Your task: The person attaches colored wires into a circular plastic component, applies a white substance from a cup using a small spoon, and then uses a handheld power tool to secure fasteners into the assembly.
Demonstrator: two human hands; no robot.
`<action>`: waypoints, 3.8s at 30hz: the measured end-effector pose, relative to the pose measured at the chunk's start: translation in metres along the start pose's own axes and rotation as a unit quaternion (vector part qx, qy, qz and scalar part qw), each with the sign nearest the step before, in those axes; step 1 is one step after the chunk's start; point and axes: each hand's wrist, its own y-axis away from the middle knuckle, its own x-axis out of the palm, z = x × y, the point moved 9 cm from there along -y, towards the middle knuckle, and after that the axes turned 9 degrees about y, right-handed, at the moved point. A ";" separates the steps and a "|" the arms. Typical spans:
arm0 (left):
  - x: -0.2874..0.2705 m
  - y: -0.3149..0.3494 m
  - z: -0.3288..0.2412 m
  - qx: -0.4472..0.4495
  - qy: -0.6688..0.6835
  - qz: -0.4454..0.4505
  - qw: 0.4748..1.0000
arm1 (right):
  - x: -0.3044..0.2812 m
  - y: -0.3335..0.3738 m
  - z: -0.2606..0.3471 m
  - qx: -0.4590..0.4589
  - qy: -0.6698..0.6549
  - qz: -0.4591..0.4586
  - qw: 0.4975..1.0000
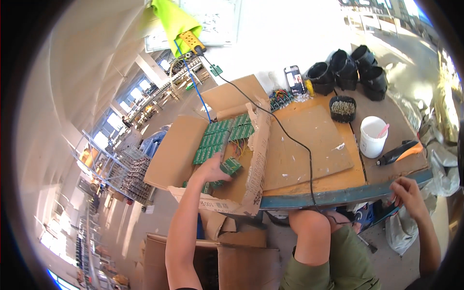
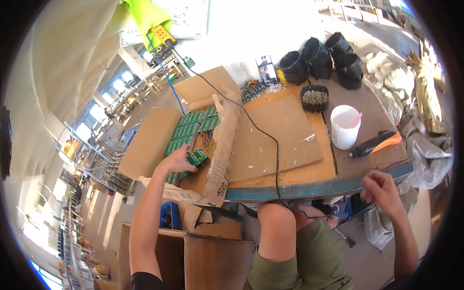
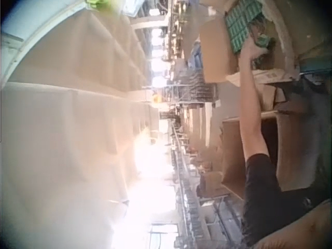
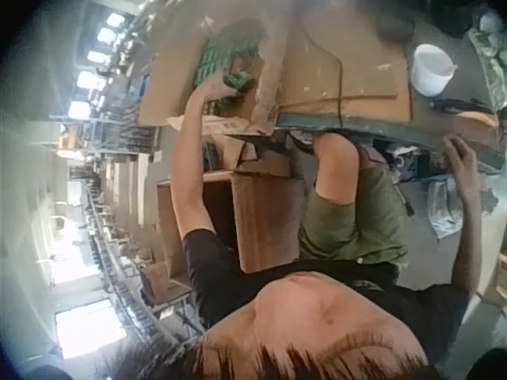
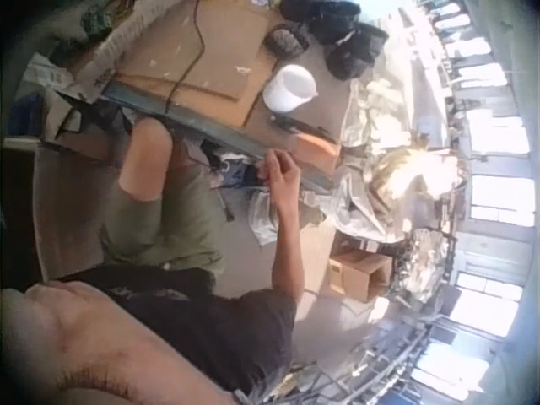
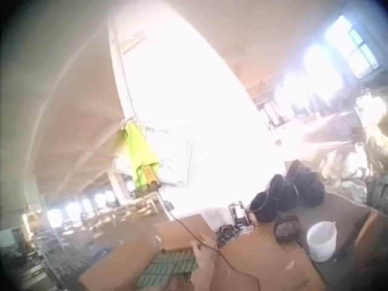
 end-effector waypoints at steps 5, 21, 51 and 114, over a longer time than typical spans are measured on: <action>-0.044 0.036 -0.043 0.124 0.083 -0.178 0.973 | 0.065 0.032 0.016 -0.100 -0.021 0.055 0.993; 0.049 0.149 -0.278 0.259 -0.165 -0.281 0.909 | 0.179 -0.046 0.184 -0.282 -0.035 0.012 0.959; 0.089 0.111 -0.259 0.224 -0.393 -0.242 0.859 | 0.159 -0.040 0.169 -0.257 0.143 -0.192 0.936; 0.174 0.116 -0.304 0.262 0.568 -0.211 0.751 | 0.113 -0.008 0.046 -0.127 -0.193 -0.105 0.967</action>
